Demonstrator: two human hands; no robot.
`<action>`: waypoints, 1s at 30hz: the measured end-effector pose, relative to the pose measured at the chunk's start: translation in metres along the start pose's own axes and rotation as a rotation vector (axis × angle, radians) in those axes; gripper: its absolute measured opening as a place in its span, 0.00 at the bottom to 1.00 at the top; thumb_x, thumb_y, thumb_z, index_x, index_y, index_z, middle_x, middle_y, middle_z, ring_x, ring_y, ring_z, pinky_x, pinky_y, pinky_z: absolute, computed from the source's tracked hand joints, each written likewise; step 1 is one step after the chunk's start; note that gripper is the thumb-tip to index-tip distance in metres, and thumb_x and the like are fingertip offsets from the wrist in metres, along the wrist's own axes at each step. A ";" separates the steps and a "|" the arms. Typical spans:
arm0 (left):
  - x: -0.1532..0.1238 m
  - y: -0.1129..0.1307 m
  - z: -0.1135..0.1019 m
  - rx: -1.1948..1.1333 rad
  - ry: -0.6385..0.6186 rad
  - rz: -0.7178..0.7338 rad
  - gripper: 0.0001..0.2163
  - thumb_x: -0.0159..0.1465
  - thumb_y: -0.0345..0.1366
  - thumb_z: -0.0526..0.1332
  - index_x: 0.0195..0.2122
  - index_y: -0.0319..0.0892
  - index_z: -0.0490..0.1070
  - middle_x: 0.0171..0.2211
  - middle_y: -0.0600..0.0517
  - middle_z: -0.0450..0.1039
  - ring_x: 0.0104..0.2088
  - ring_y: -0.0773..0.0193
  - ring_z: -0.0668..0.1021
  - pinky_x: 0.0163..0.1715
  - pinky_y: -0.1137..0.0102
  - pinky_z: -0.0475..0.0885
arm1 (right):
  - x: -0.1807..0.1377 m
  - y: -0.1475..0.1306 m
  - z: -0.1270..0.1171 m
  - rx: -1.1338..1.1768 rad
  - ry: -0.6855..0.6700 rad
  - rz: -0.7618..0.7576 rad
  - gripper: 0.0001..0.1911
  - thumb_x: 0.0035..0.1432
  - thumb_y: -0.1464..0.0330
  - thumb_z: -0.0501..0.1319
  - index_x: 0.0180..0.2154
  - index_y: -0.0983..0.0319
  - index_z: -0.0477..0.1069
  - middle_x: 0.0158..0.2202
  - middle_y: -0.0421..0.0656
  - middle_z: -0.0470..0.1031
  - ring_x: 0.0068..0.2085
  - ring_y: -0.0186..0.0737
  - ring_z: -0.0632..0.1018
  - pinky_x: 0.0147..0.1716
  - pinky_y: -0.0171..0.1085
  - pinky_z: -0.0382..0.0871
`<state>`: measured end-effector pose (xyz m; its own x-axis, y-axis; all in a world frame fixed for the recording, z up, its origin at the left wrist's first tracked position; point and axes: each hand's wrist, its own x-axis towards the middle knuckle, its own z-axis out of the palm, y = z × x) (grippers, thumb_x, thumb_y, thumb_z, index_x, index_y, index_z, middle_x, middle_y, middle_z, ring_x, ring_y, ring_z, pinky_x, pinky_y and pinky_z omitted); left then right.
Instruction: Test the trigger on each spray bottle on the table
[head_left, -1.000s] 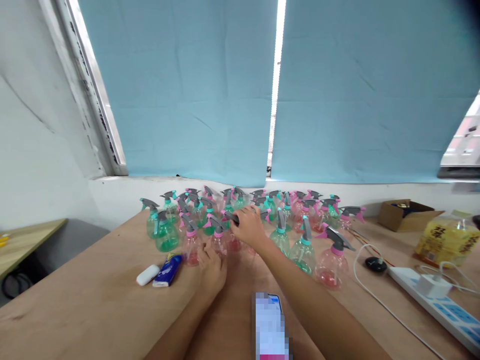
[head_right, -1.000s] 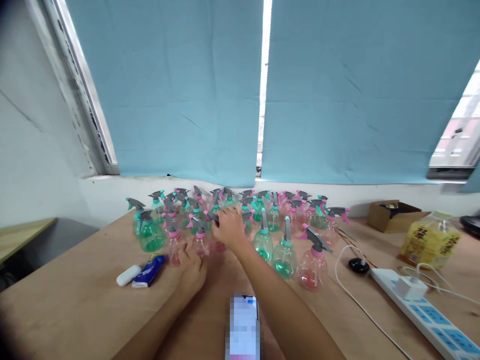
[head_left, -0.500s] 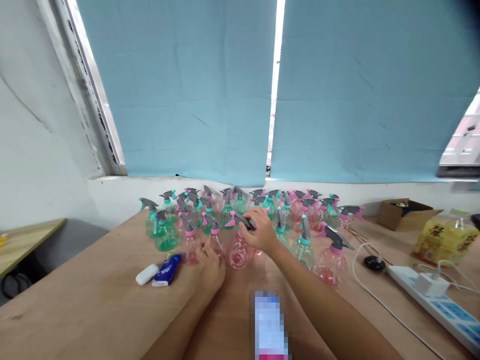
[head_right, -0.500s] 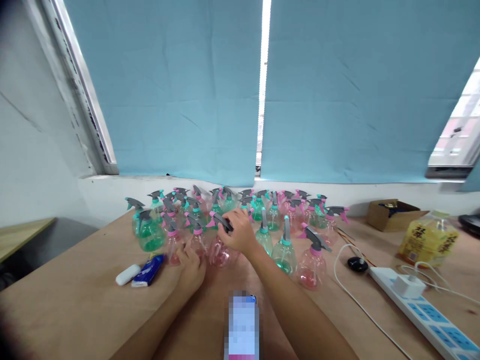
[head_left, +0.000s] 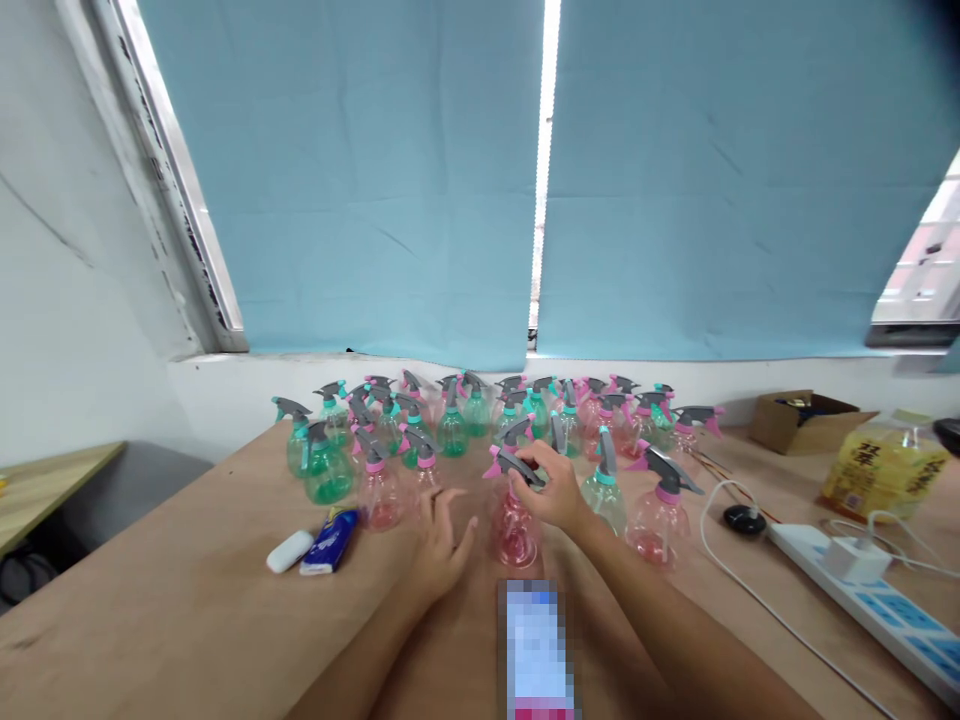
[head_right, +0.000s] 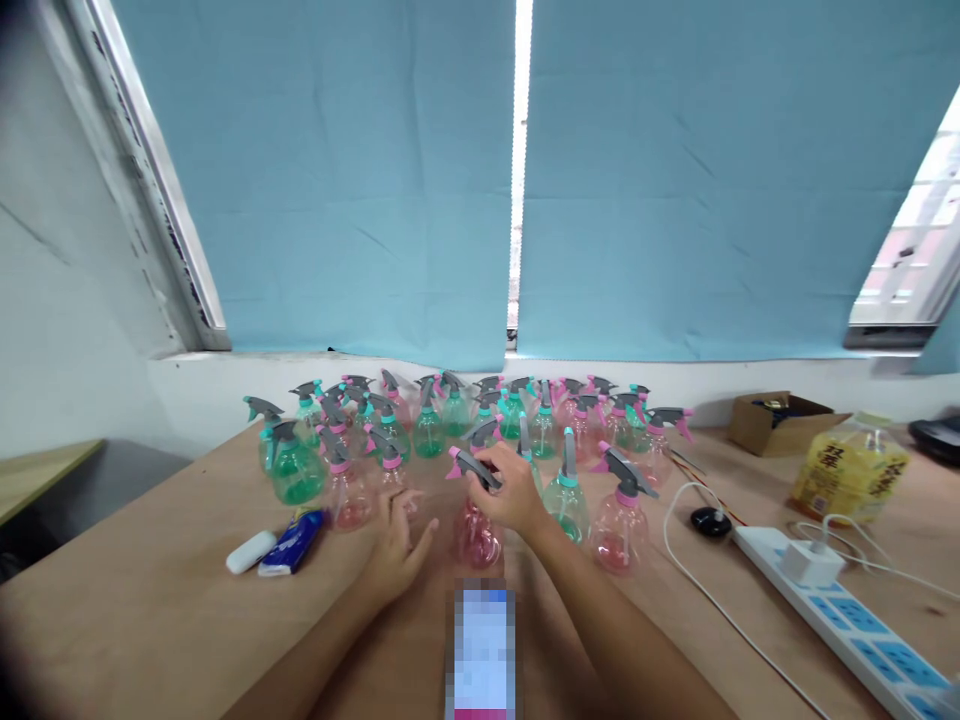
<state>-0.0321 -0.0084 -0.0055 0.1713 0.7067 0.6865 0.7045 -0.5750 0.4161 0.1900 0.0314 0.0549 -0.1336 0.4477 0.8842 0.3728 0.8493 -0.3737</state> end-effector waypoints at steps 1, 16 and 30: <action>-0.001 0.001 0.000 -0.007 -0.045 0.028 0.16 0.68 0.39 0.55 0.56 0.44 0.60 0.52 0.44 0.59 0.55 0.52 0.68 0.56 0.54 0.67 | -0.002 0.000 0.002 0.015 0.017 0.028 0.03 0.55 0.71 0.61 0.35 0.60 0.70 0.28 0.39 0.68 0.29 0.36 0.68 0.31 0.36 0.63; 0.004 0.004 -0.007 -0.091 -0.240 0.074 0.12 0.69 0.38 0.54 0.52 0.45 0.67 0.48 0.45 0.66 0.51 0.52 0.71 0.52 0.56 0.68 | 0.000 0.008 0.023 0.520 -0.245 0.344 0.18 0.50 0.73 0.59 0.45 0.57 0.75 0.38 0.41 0.76 0.37 0.40 0.74 0.44 0.41 0.67; 0.004 0.007 -0.009 -0.094 -0.257 0.061 0.13 0.68 0.36 0.53 0.53 0.46 0.68 0.48 0.45 0.66 0.51 0.52 0.71 0.54 0.56 0.67 | 0.002 0.006 0.022 0.868 -0.376 0.589 0.07 0.42 0.72 0.55 0.25 0.61 0.72 0.24 0.39 0.73 0.24 0.35 0.74 0.24 0.32 0.63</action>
<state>-0.0332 -0.0136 0.0055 0.3886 0.7441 0.5433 0.6228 -0.6467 0.4403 0.1713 0.0431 0.0479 -0.4715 0.7766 0.4178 -0.2793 0.3179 -0.9061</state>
